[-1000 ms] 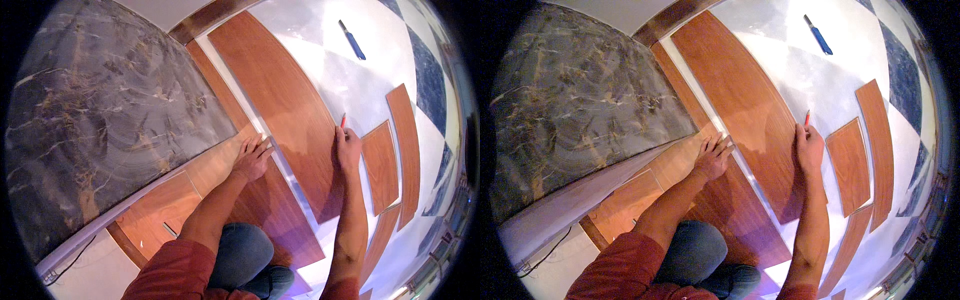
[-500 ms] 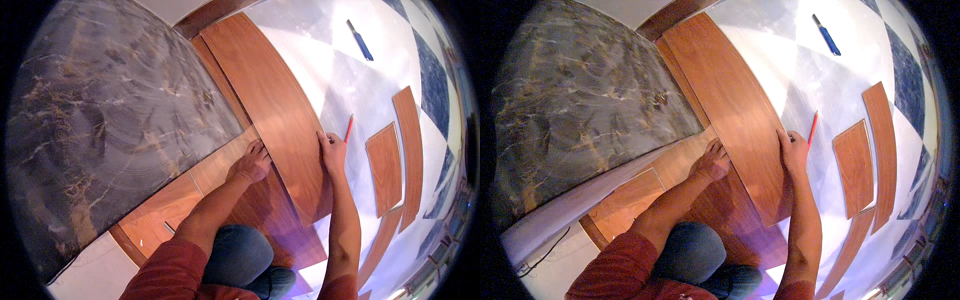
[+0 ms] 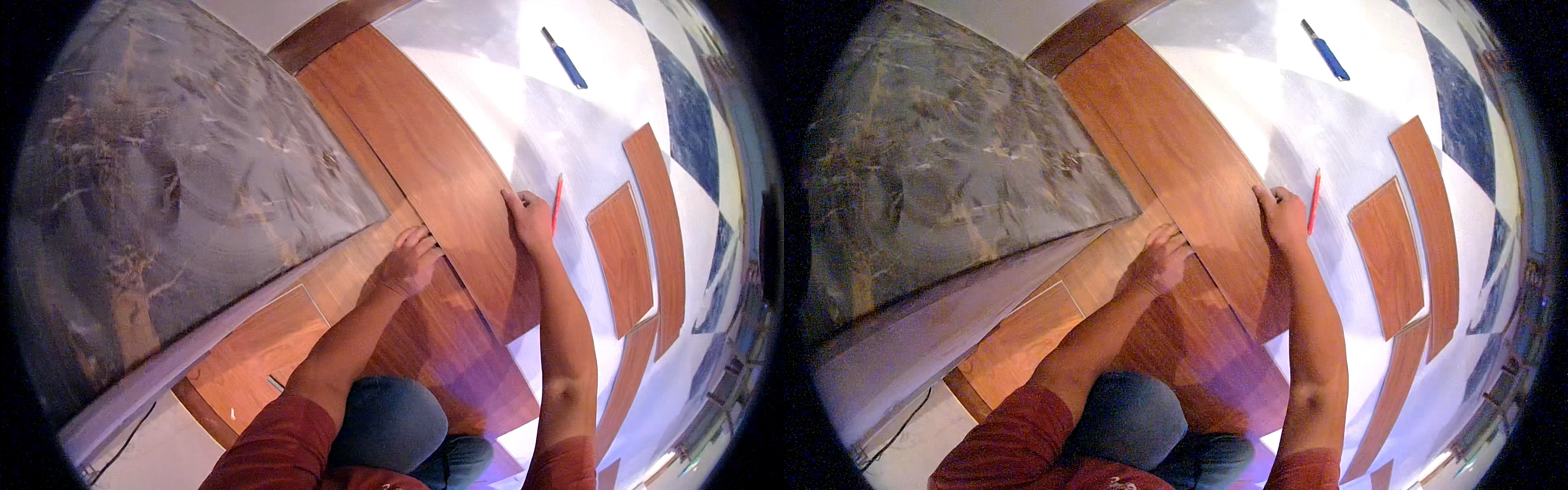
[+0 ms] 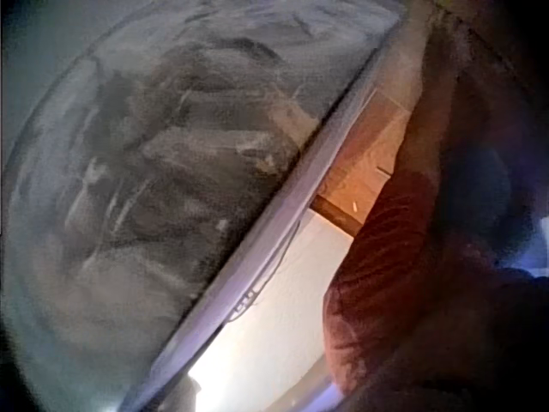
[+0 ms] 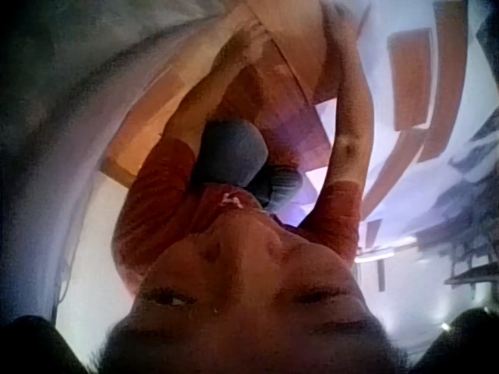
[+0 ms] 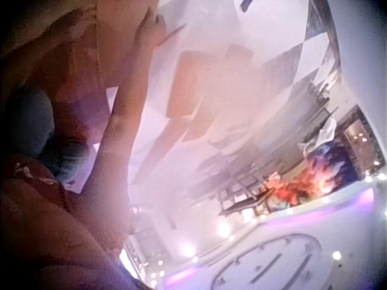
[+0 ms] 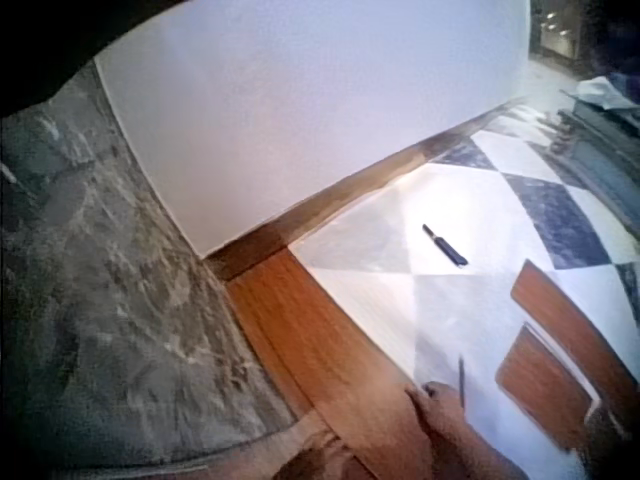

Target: The person installs laminate flooring by positioning wood panels on the ground and tapping them into place using a hammer.

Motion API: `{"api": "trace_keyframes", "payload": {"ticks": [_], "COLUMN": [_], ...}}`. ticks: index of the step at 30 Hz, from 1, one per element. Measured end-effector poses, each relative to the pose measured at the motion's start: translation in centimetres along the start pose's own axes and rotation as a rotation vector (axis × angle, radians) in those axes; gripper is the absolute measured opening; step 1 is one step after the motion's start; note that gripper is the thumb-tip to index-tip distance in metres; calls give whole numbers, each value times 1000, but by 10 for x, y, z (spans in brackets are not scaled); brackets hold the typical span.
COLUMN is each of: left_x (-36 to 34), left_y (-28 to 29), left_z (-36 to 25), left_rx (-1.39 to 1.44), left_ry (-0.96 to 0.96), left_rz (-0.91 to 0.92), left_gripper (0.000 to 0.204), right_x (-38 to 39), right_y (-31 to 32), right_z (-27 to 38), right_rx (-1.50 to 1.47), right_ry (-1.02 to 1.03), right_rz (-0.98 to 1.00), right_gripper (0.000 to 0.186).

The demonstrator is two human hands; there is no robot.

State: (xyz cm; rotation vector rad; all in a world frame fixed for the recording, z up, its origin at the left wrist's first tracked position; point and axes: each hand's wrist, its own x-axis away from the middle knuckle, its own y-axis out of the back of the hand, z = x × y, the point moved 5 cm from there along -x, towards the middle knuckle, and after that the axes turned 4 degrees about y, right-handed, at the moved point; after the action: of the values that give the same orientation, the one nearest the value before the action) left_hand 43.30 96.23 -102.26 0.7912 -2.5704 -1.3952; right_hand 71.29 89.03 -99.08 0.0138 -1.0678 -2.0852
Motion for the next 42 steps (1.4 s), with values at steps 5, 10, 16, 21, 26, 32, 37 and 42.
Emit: {"api": "trace_keyframes", "payload": {"ticks": [5, 10, 16, 21, 26, 32, 37, 42], "left_x": [-1, 6, 6, 0, 7, 5, 4, 12], "left_y": [4, 28, 33, 34, 32, 29, 29, 16], "left_z": [8, 13, 8, 15, 16, 11, 9, 18], "left_rx": [92, 508, -101, -21, -23, -129, -135, -147], "left_ry": [-36, -92, 49, 63, 37, 3, 49, 82], "left_rz": [-34, -159, -69, -31, -27, -54, -52, 42], "left_gripper": [18, 22, 40, 45, 54, 54, 56, 49], "right_x": [3, 2, 11, 18, 14, 16, 24, 37], "right_y": [-7, -6, -3, -4, 1, 8, 11, 13], "right_z": [-7, -11, -2, 0, -4, -7, -5, -19], "right_rx": [-2, 97, 171, 190, 113, 106, 219, 242], "right_ry": [-34, -68, 54, 9, -20, 62, 119, 67], "right_rz": [-3, 23, -85, -38, -37, -74, -124, -90], "right_gripper": [55, 58, 56, 55, 48, 45, 50, 53]}}
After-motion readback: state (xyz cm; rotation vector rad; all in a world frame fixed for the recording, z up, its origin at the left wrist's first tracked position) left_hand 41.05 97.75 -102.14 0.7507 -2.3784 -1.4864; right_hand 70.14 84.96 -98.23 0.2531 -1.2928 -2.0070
